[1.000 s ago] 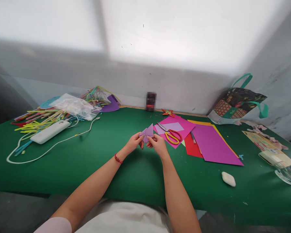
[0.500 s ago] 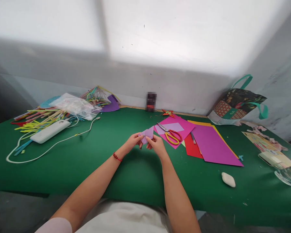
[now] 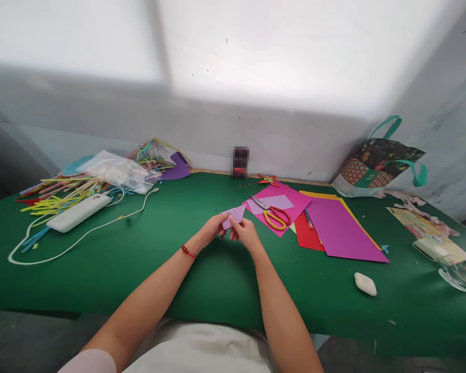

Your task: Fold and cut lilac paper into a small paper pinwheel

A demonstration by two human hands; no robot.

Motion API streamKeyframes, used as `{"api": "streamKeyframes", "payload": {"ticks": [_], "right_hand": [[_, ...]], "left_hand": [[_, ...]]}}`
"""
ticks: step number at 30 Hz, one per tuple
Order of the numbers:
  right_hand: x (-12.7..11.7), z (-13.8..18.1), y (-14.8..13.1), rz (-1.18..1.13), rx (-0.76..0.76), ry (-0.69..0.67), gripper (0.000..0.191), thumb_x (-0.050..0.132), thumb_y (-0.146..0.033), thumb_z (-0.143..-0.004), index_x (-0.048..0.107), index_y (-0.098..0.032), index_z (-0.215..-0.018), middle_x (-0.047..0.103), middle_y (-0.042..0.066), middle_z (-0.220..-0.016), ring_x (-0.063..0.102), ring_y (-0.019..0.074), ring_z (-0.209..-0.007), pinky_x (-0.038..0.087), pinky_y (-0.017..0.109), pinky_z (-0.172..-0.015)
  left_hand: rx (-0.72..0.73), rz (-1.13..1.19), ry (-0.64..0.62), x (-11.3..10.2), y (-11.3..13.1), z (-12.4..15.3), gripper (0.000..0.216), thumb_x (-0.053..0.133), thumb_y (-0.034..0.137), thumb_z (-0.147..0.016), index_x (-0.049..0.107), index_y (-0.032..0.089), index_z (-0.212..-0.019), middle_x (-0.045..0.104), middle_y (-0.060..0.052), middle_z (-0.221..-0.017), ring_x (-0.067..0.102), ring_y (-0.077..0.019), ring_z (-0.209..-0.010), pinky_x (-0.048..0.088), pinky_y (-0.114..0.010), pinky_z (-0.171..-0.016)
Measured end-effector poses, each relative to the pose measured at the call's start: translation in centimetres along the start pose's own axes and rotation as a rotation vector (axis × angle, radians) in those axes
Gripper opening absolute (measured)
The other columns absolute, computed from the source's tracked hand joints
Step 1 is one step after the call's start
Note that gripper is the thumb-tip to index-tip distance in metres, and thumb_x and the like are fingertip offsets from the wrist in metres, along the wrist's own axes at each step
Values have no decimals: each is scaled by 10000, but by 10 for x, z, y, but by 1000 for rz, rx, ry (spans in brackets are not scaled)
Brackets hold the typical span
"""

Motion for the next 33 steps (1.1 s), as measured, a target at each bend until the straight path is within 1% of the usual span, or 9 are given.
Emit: {"api": "streamKeyframes", "payload": {"ticks": [4, 9, 11, 14, 17, 20, 26, 30, 33], "right_hand": [[9, 2, -3, -74, -21, -105, 514, 575, -701, -611, 515, -190, -633, 547, -12, -441, 467, 109, -360, 358, 241, -382], [10, 2, -4, -95, -40, -114, 542, 563, -733, -588, 508, -196, -627, 551, -8, -457, 476, 111, -369, 367, 242, -382], [11, 2, -3, -89, -44, -129, 546, 552, -739, -594, 511, -195, -617, 551, -4, -459, 478, 112, -371, 373, 245, -383], [12, 2, -3, -69, -45, -160, 546, 542, -733, -615, 530, -187, -612, 550, 1, -467, 479, 111, -376, 376, 242, -384], [13, 2, -2, -62, -44, -164, 548, 533, -728, -630, 549, -181, -608, 545, 2, -459, 472, 108, -373, 365, 238, -380], [12, 2, -1, -70, -46, -137, 535, 530, -716, -644, 550, -184, -592, 543, 5, -449, 466, 109, -375, 366, 242, -390], [7, 0, 0, -58, -67, -41, 504, 544, -690, -646, 490, -199, -547, 501, -10, -401, 433, 111, -351, 343, 253, -384], [3, 1, -3, -6, -100, 54, 479, 565, -655, -647, 445, -211, -514, 403, -47, -350, 352, 92, -328, 293, 251, -371], [2, 1, -3, 7, -112, 100, 466, 574, -644, -641, 455, -213, -506, 347, -61, -333, 302, 86, -323, 267, 255, -368]], "left_hand": [[-33, 89, 23, -2, -1, 1, 427, 481, 476, -807, 493, 149, -534, 383, 49, -326, 345, -62, -288, 227, -204, -344], [0, 113, -92, 9, 1, 5, 520, 440, 534, -810, 422, 170, -440, 405, 12, -320, 468, -104, -351, 278, -219, -382], [11, 90, -108, 10, 2, 7, 557, 426, 567, -807, 397, 175, -412, 415, 3, -324, 490, -112, -369, 293, -224, -394], [28, 33, -98, 8, 3, 7, 593, 425, 590, -803, 378, 174, -383, 420, -4, -320, 477, -102, -359, 270, -220, -383], [43, -26, -57, 4, 5, 6, 574, 462, 585, -785, 417, 164, -397, 401, 15, -307, 401, -73, -312, 236, -214, -364], [73, -61, -13, 2, 9, 6, 552, 472, 590, -774, 450, 161, -426, 398, 28, -309, 349, -58, -300, 227, -213, -358], [160, -139, 48, 4, 16, 10, 528, 472, 591, -770, 470, 163, -461, 409, 32, -334, 338, -59, -318, 265, -211, -366], [190, -166, 61, 3, 17, 11, 513, 476, 591, -766, 473, 163, -483, 409, 34, -348, 344, -62, -325, 283, -212, -378], [187, -193, 69, 2, 16, 10, 518, 467, 576, -784, 457, 166, -468, 389, 36, -332, 345, -62, -316, 283, -215, -387]]}}
Point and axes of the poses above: each hand's wrist, its own z-axis away from the middle knuckle, its own x-axis out of the palm, y = z × x, the point moved 6 cm from there along -z, towards the middle knuckle
